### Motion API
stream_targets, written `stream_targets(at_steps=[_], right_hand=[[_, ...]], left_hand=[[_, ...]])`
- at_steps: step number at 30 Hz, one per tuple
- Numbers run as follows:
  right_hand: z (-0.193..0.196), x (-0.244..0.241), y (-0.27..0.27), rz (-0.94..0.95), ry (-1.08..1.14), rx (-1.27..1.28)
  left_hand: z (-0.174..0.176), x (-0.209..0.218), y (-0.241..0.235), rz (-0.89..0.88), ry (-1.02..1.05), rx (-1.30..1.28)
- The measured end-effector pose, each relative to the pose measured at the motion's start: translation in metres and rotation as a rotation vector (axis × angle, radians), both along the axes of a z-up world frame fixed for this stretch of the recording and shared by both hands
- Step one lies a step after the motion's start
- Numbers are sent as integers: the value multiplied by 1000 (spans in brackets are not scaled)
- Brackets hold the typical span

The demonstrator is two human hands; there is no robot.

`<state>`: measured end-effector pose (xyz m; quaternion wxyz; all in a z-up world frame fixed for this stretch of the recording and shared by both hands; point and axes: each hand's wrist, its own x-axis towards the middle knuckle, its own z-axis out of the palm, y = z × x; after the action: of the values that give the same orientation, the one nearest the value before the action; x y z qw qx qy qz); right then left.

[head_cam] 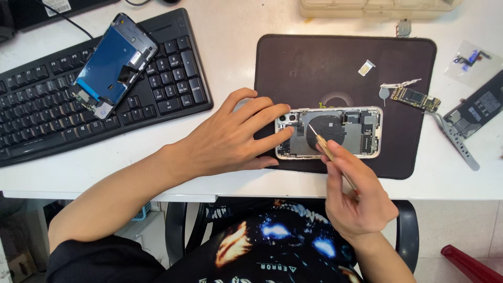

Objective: The person disassembles a smartphone by removing the back cover, disconnecting internal cables, and extracting the battery and logic board. They use a screwdriver and a plastic pry tool to separate components and place them on the work surface.

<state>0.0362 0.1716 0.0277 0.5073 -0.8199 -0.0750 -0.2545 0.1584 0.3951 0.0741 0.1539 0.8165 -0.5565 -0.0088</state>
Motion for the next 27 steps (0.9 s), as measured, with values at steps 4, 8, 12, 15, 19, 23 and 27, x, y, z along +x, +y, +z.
stream_targets(at_steps=[4, 8, 12, 15, 19, 23, 27], right_hand=[[11, 4, 17, -38, -7, -145], [5, 2, 17, -1, -29, -145], [-1, -3, 15, -56, -21, -24], [-6, -7, 14, -62, -20, 55], [-8, -15, 10, -87, 33, 116], [-3, -19, -1, -119, 112, 220], [7, -25, -19, -106, 319, 414]], left_hand=[[-2, 1, 0, 4, -2, -13], [-1, 3, 2, -2, 5, -28], [3, 8, -8, 17, 129, -33], [8, 17, -14, -5, 183, -9], [9, 18, -22, -21, 178, 33], [6, 0, -33, 40, 117, 24], [-1, -11, -38, 63, 76, 59]])
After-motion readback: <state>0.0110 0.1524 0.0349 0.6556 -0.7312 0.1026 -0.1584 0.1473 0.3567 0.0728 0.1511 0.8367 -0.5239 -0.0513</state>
